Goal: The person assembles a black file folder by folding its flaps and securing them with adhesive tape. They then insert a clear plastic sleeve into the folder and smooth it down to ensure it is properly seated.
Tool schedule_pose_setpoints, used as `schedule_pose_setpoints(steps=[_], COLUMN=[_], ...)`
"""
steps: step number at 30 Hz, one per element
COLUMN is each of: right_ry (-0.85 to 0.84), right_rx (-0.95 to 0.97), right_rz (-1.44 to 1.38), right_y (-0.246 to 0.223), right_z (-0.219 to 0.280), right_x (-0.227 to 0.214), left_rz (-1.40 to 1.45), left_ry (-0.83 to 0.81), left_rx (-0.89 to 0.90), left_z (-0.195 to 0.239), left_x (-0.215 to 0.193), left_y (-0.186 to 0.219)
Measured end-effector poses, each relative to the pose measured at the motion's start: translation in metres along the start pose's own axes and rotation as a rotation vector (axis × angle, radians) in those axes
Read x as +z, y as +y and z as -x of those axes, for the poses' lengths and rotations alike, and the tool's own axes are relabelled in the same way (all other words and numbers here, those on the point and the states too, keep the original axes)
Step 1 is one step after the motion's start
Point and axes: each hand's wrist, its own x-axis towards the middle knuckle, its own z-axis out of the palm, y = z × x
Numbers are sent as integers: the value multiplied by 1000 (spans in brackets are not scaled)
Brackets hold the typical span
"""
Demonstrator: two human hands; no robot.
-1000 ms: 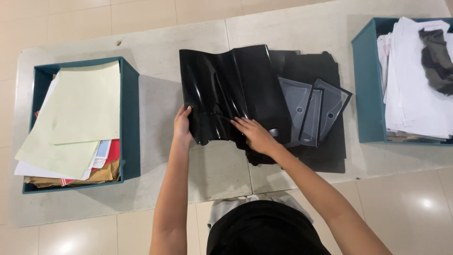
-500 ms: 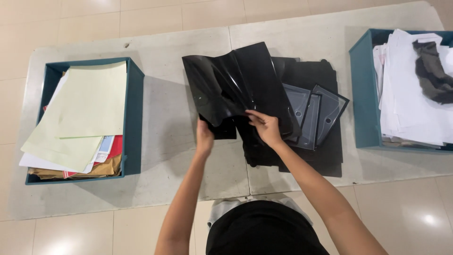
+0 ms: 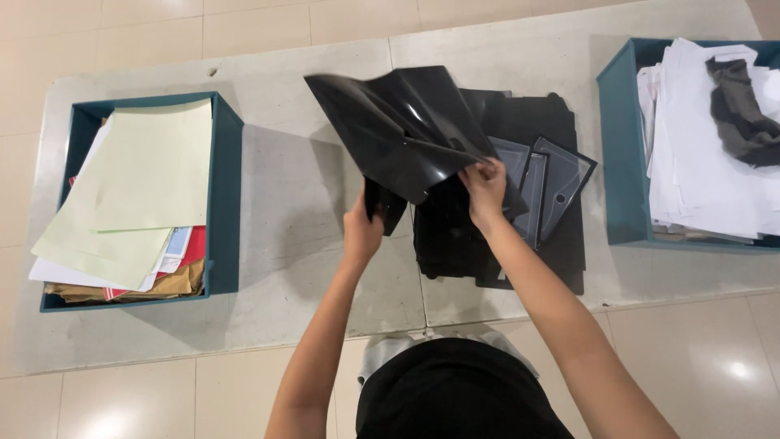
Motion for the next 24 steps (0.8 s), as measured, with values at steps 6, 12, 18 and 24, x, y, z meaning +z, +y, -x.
schedule_pose_setpoints(steps=[6,12,18,24], right_ry=[-1082,-86,-428,-295], right_rx=[351,514,476,409], right_rz=[-1010,-723,-309,-345], right_y=[82,-69,-26,31], right_z=[-52,14,-44,-21], right_x=[-95,-5,-44,-47], left_rz=[-329,-476,-882,-1082], left_ry=[-185,-253,-307,-477], left_rx=[-26,326,213,64], left_z=[-6,-20,-46,-33], left_x=[-13,-51,-97,-59], left_y=[58,86,116,53])
